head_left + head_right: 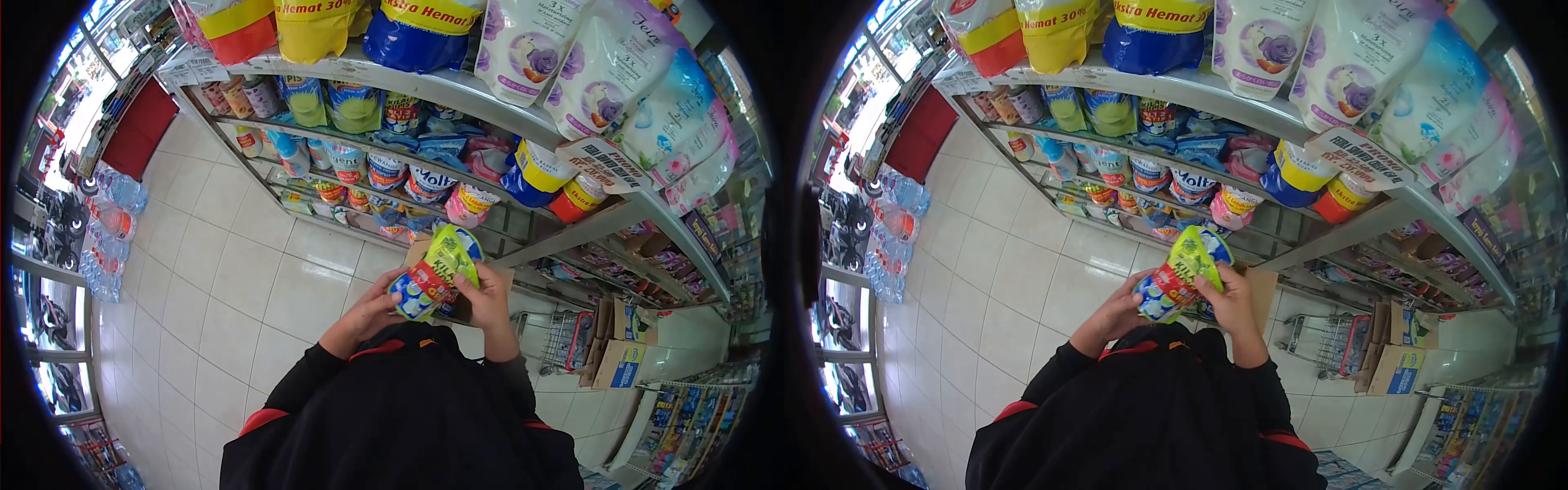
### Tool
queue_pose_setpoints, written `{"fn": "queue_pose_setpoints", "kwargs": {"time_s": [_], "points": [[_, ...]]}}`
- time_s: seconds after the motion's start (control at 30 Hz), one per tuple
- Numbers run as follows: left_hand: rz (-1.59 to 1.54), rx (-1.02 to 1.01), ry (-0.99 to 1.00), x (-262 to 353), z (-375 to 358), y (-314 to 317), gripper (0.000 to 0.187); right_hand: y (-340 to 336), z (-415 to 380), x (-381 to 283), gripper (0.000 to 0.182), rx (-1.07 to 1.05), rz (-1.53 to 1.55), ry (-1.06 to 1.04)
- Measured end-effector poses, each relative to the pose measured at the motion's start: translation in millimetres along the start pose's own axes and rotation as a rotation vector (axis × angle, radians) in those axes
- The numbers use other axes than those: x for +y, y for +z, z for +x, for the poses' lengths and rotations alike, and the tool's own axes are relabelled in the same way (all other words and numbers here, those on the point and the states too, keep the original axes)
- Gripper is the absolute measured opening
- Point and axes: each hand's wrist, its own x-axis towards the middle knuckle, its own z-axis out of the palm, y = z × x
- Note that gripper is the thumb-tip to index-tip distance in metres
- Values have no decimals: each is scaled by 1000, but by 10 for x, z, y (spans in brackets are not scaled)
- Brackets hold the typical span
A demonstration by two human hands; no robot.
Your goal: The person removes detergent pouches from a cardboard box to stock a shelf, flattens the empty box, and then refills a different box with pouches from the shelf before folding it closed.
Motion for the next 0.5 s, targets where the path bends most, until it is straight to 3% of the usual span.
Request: {"fn": "queue_pose_setpoints", "kwargs": {"time_s": [0.07, 0.2, 0.33, 0.5], "points": [[-101, -223, 146, -43, 23, 24, 62, 133, -66, -140, 17, -20, 351, 178], [-83, -219, 240, -64, -15, -9, 65, 110, -87, -293, 20, -2, 584, 182], [-10, -161, 247, -68, -79, 33, 64, 62, -48, -325, 24, 6, 582, 287], [-97, -211, 221, -40, -138, 76, 60, -37, 23, -292, 23, 92, 320, 150]]}}
